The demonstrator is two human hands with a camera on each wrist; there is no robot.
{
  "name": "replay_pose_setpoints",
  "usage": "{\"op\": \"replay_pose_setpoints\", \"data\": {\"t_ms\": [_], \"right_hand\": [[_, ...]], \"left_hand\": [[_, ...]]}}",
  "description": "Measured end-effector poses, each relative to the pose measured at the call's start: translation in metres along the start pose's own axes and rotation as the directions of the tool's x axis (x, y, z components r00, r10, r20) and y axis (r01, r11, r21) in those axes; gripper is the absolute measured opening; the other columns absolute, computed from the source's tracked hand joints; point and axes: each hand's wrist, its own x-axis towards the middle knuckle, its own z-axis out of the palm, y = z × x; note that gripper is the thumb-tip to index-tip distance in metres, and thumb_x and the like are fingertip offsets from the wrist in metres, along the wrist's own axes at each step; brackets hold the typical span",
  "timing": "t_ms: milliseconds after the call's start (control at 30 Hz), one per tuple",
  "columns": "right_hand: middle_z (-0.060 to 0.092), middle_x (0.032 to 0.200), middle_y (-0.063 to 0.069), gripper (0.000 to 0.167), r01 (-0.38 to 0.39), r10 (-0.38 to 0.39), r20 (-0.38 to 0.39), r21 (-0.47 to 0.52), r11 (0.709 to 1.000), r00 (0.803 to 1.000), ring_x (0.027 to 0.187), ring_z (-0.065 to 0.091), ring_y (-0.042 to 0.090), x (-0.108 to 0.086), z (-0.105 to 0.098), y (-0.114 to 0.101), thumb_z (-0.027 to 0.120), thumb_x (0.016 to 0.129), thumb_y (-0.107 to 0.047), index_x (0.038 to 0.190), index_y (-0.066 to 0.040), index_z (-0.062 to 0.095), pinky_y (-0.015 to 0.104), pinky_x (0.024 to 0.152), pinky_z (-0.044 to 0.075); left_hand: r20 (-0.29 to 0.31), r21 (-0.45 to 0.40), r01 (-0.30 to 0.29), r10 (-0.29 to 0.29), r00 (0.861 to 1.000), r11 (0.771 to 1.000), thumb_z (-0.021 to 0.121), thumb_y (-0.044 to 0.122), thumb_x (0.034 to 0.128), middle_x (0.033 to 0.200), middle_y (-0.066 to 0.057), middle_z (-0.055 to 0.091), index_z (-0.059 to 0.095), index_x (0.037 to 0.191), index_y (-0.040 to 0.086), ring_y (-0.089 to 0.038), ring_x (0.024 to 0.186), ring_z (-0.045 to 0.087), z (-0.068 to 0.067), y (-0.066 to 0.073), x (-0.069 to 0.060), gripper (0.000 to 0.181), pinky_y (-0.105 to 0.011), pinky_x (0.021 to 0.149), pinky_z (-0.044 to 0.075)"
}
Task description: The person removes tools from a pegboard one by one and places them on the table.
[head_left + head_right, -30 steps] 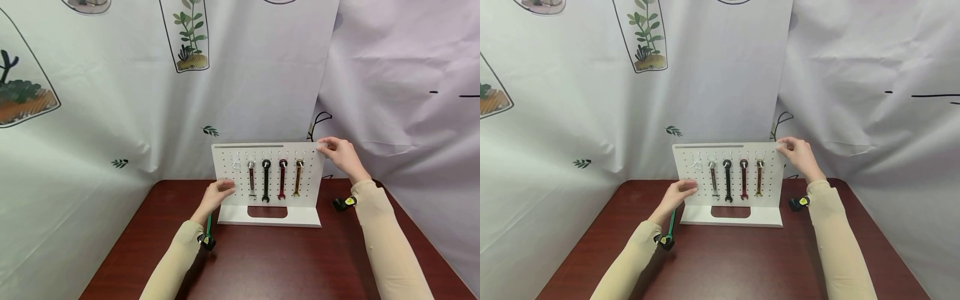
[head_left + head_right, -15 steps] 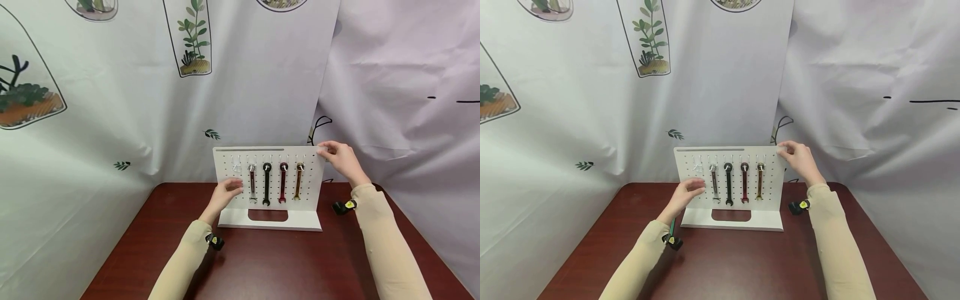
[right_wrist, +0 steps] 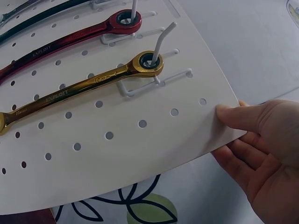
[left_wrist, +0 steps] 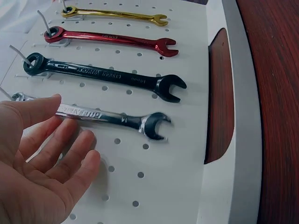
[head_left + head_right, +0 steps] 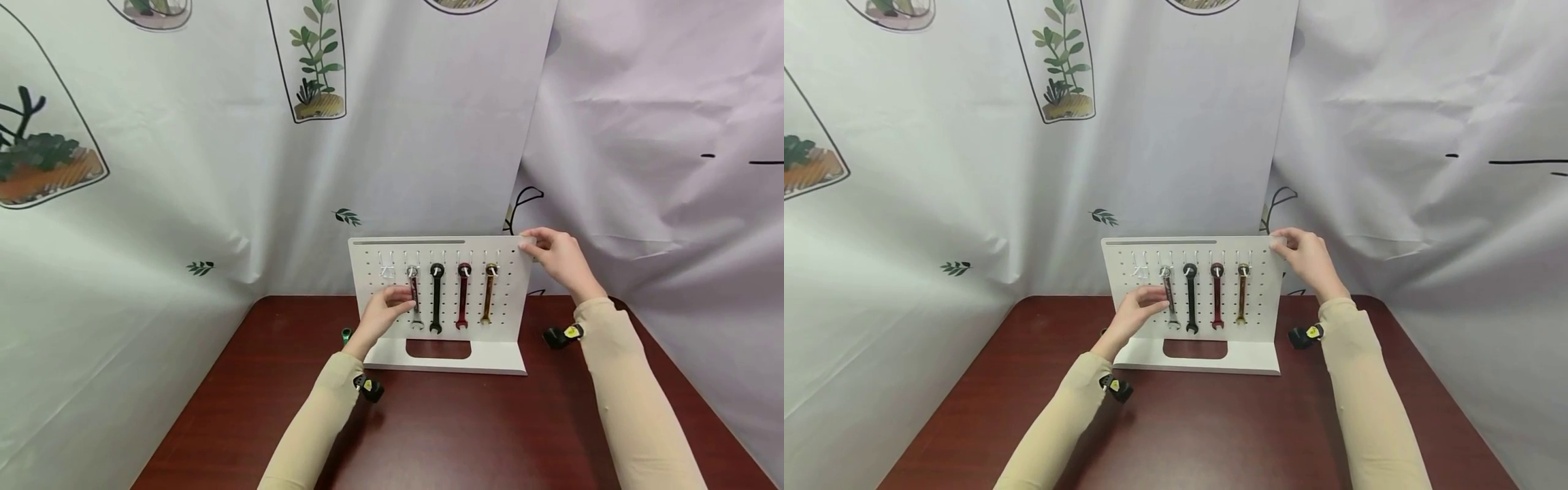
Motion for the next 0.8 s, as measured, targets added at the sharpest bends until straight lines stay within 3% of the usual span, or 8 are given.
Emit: {"op": "replay_pose_setpoints", "data": {"t_ms": [300, 800], "right_hand": [[0.070, 0.107, 0.021, 0.040, -0.003, 0.003, -0.002, 0.001, 1.000, 1.000, 0.092, 0.063, 0.033, -0.001, 0.001, -0.001, 0.060, 0.102, -0.035, 0.128, -0.004, 0.065, 0.043, 0.079, 0.049], [0.070, 0.100, 0.019, 0.039, 0.008, -0.008, -0.008, -0.009, 1.000, 1.000, 0.088, 0.063, 0.033, -0.001, 0.001, 0.000, 0.061, 0.102, -0.034, 0.126, -0.004, 0.066, 0.039, 0.076, 0.047]], "left_hand": [[-0.021, -0.002, -0.013, 0.013, 1.000, 1.000, 0.076, 0.020, 0.0920, 0.112, -0.011, 0.072, 0.069, 0.122, 0.005, -0.026, 0.103, 0.067, 0.008, 0.002, 0.001, 0.034, -0.038, 0.088, 0.055], [-0.118, -0.097, -0.029, 0.018, 0.993, 0.995, 0.071, 0.022, 0.0958, 0.110, -0.011, 0.069, 0.067, 0.114, 0.001, -0.022, 0.100, 0.066, 0.020, 0.005, 0.005, 0.028, -0.034, 0.085, 0.057]]}}
